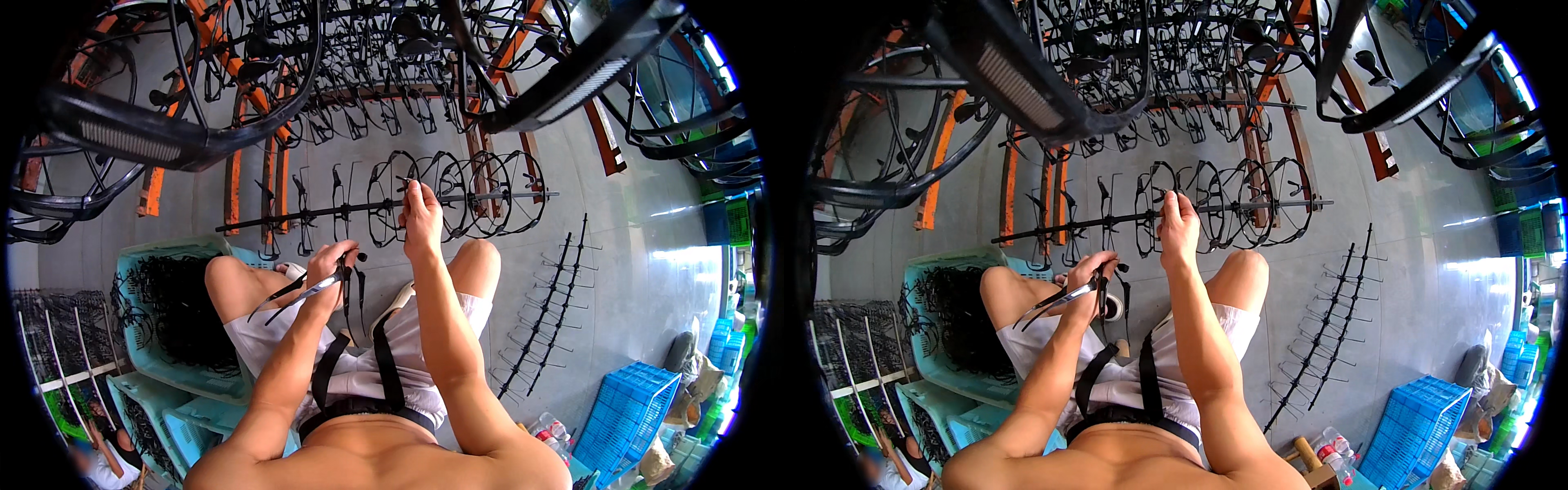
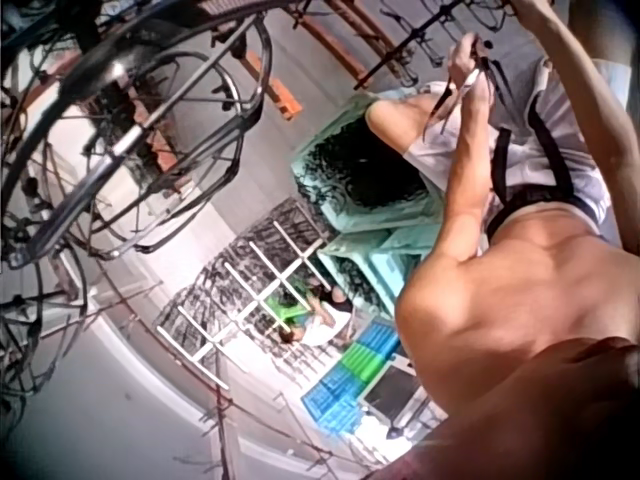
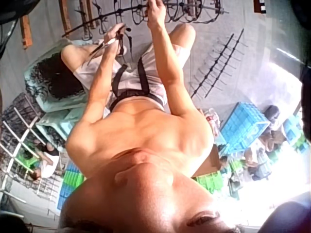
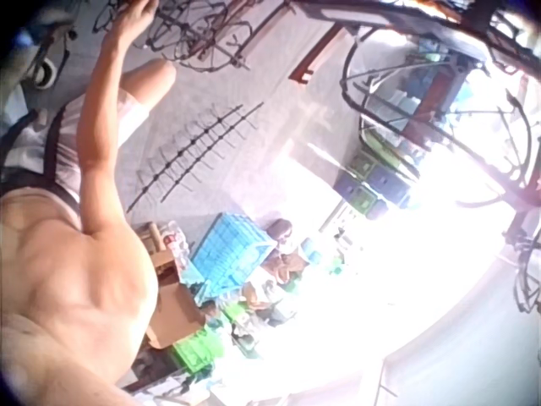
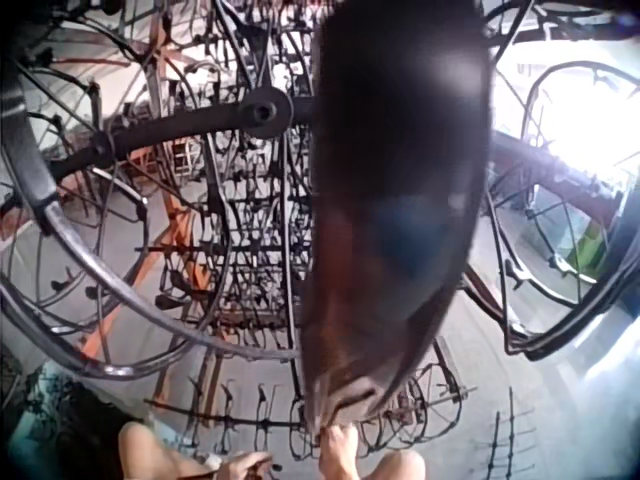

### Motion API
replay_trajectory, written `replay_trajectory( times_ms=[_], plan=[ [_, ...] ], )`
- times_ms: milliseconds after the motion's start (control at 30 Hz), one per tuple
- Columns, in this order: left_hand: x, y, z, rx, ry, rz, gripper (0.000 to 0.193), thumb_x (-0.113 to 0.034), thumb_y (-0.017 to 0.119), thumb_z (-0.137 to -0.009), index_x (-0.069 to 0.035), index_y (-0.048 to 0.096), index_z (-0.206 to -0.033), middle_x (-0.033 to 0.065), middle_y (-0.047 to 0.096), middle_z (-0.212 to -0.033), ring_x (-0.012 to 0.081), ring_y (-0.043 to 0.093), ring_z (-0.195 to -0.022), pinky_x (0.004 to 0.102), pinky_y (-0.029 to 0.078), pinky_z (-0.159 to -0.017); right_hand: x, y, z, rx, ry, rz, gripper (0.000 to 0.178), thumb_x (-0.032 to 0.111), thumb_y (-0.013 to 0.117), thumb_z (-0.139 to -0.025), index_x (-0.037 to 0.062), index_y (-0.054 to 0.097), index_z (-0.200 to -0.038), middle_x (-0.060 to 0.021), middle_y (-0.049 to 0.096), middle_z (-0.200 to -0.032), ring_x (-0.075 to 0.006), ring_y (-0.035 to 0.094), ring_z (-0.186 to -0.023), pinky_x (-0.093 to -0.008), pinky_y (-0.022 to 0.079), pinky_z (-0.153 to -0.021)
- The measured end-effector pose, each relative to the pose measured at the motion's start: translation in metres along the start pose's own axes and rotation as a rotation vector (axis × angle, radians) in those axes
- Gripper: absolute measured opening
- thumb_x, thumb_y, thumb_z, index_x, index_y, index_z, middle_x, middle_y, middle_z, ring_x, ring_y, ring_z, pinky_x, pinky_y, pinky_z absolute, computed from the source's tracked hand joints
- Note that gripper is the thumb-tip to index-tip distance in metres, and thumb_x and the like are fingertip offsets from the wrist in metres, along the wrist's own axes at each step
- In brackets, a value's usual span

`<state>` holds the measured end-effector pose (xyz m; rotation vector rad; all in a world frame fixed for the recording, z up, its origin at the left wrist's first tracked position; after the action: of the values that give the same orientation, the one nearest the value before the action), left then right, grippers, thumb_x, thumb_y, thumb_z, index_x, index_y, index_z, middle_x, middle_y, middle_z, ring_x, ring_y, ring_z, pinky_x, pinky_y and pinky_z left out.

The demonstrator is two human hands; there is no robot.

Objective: The person sits on the floor and repeatedly picks up black plastic hanger parts from a green basket, then attaches them to a metal rod on a rack. The person continues this process, adding multiple hangers to the rack.

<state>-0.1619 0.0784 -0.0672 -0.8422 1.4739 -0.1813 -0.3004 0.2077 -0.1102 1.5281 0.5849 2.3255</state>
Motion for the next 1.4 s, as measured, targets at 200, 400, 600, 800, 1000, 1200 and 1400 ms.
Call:
replay_trajectory(
  times_ms=[200, 400, 600, 800, 1000, 1200, 1400],
  plan=[
    [0.001, 0.002, 0.001, -0.044, 0.062, 0.001, 0.016, -0.008, 0.069, -0.081, -0.005, 0.066, -0.097, 0.0161, 0.064, -0.078, 0.0296, 0.063, -0.072, 0.0349, 0.049, -0.064, 0.002, 0.004, 0.007, 0.040, 0.024, -0.003, 0.022, 0.029, 0.056, -0.095, 0.0081, 0.056, -0.087, 0.0059, 0.043, -0.066, -0.0030, 0.036, -0.054, -0.0196, 0.031, -0.047],
    [-0.002, -0.001, -0.003, -0.086, 0.064, 0.032, 0.014, -0.009, 0.069, -0.082, -0.007, 0.067, -0.096, 0.0150, 0.064, -0.076, 0.0294, 0.063, -0.069, 0.0353, 0.048, -0.062, -0.006, -0.012, 0.018, 0.134, -0.060, -0.097, 0.023, 0.028, 0.055, -0.095, 0.0074, 0.056, -0.087, 0.0050, 0.043, -0.066, -0.0039, 0.037, -0.055, -0.0208, 0.032, -0.048],
    [0.004, 0.002, -0.004, -0.065, 0.052, 0.034, 0.015, -0.007, 0.069, -0.081, -0.007, 0.067, -0.095, 0.0148, 0.064, -0.076, 0.0298, 0.064, -0.070, 0.0353, 0.049, -0.062, 0.002, 0.002, 0.005, -0.017, 0.034, -0.012, 0.021, 0.027, 0.056, -0.095, 0.0079, 0.058, -0.088, 0.0050, 0.044, -0.067, -0.0047, 0.037, -0.057, -0.0211, 0.033, -0.051],
    [-0.001, 0.002, -0.003, -0.080, 0.048, 0.019, 0.015, -0.006, 0.070, -0.080, -0.007, 0.066, -0.094, 0.0155, 0.064, -0.075, 0.0308, 0.064, -0.070, 0.0352, 0.049, -0.061, 0.001, 0.006, 0.006, 0.043, 0.043, -0.050, 0.019, 0.027, 0.056, -0.095, 0.0094, 0.058, -0.088, 0.0067, 0.041, -0.065, -0.0041, 0.034, -0.056, -0.0215, 0.031, -0.051],
    [0.001, 0.002, -0.001, -0.079, 0.057, 0.025, 0.014, -0.006, 0.070, -0.080, -0.007, 0.067, -0.093, 0.0161, 0.064, -0.074, 0.0310, 0.064, -0.069, 0.0351, 0.049, -0.061, -0.002, 0.004, 0.005, 0.040, 0.027, -0.068, 0.020, 0.027, 0.056, -0.095, 0.0106, 0.057, -0.084, 0.0073, 0.040, -0.063, -0.0036, 0.033, -0.054, -0.0213, 0.030, -0.050],
    [0.004, 0.004, -0.001, -0.065, 0.059, 0.019, 0.013, -0.008, 0.069, -0.081, -0.007, 0.067, -0.093, 0.0160, 0.063, -0.074, 0.0312, 0.064, -0.070, 0.0354, 0.049, -0.062, 0.000, 0.006, 0.004, 0.023, 0.031, -0.049, 0.020, 0.027, 0.056, -0.095, 0.0105, 0.058, -0.084, 0.0071, 0.040, -0.064, -0.0035, 0.032, -0.054, -0.0213, 0.030, -0.049],
    [0.001, 0.003, -0.003, -0.070, 0.037, 0.030, 0.012, -0.009, 0.069, -0.081, -0.007, 0.067, -0.093, 0.0151, 0.064, -0.075, 0.0293, 0.063, -0.069, 0.0343, 0.049, -0.062, -0.001, 0.001, 0.006, 0.068, 0.010, -0.069, 0.020, 0.027, 0.056, -0.095, 0.0087, 0.058, -0.087, 0.0056, 0.042, -0.065, -0.0042, 0.035, -0.056, -0.0221, 0.031, -0.051]
  ],
)
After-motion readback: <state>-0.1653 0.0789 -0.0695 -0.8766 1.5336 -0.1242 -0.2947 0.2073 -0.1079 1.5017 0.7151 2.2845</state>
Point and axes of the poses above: each hand's wrist, its own z-axis away from the middle knuckle, its own y-axis out of the palm, x = y × z, the point moved 4 cm from there along -z, towards the middle knuckle
